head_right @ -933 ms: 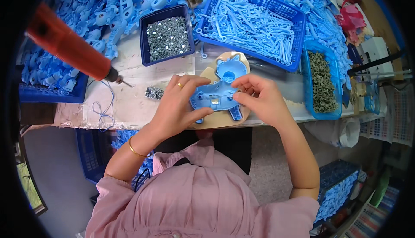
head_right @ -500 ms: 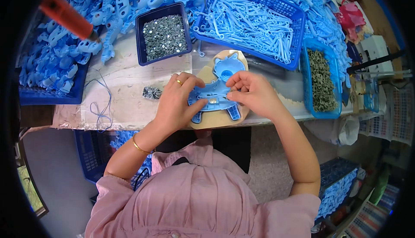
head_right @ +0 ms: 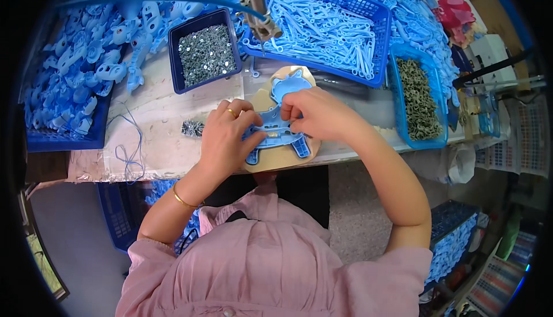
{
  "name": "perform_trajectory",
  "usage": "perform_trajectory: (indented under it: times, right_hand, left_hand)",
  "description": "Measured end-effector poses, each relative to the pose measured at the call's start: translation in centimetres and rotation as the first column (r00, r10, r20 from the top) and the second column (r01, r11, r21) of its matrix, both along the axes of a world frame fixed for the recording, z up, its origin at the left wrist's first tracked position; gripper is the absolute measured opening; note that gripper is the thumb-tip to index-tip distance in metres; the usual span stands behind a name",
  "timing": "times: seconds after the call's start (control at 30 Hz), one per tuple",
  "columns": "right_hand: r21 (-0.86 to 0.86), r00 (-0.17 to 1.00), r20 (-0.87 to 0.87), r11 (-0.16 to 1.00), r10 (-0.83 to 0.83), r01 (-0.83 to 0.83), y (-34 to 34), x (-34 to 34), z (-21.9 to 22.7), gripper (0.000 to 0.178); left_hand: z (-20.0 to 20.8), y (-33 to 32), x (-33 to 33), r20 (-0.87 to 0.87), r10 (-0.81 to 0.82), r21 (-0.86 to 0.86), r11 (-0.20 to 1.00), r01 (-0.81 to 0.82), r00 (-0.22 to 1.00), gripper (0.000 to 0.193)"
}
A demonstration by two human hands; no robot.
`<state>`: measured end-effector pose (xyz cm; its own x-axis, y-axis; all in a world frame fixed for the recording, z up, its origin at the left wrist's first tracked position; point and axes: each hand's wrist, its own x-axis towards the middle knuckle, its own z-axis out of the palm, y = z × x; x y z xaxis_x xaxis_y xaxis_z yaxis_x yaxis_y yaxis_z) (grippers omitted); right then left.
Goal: Assembling small blue plastic toy components using a pneumatic tool and storage bins at a factory workbench.
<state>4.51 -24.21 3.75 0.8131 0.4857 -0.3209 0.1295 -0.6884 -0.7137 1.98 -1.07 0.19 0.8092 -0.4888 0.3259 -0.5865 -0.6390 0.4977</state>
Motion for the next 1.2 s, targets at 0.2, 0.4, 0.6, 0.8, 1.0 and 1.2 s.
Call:
perform_trajectory:
  times: [0.2, 0.4, 0.6, 0.8, 1.0, 1.2]
  right_hand:
    - [-0.191, 0.918, 0.394, 0.981, 0.04, 0.039, 1.0, -1.4, 0.1, 0.017]
    - [-0.23, 0.954, 0.288, 0.973, 0.079, -0.012, 0.5, -0.2, -0.6, 0.018]
    - [0.041, 0.782, 0.621, 0.998, -0.056, 0.039, 7.2, -0.8, 2.5, 0.053]
    - [0.67, 0.545, 0.719, 0.639, -0.43, -0.379, 22.8, 5.7, 10.6, 0.081]
    - [0.565, 0.934, 0.314, 0.824, -0.171, -0.04, 19.2, 7.2, 15.6, 0.05]
    - [0.55, 0.83, 0.489, 0.833, -0.27, -0.053, 15.8, 7.9, 10.0, 0.048]
  left_hand:
    - [-0.1, -0.1, -0.3, 0.123, 0.024, 0.096, 0.995, -0.036, 0.992, 0.014]
    - [-0.4, -0.3, -0.3, 0.174, 0.066, 0.13, 0.988, -0.089, 0.983, 0.014]
    - [-0.2, 0.1, -0.6, 0.151, 0.081, 0.097, 0.991, -0.097, 0.985, 0.018]
    - [0.9, 2.9, -0.7, 0.258, 0.029, -0.01, 1.0, -0.027, 0.966, 0.024]
    - [1.1, 9.0, 3.1, 0.23, 0.279, 0.121, 0.942, -0.312, 0.932, 0.012]
    - [1.2, 9.8, 11.6, 0.218, 0.268, 0.43, 0.837, -0.338, 0.939, 0.009]
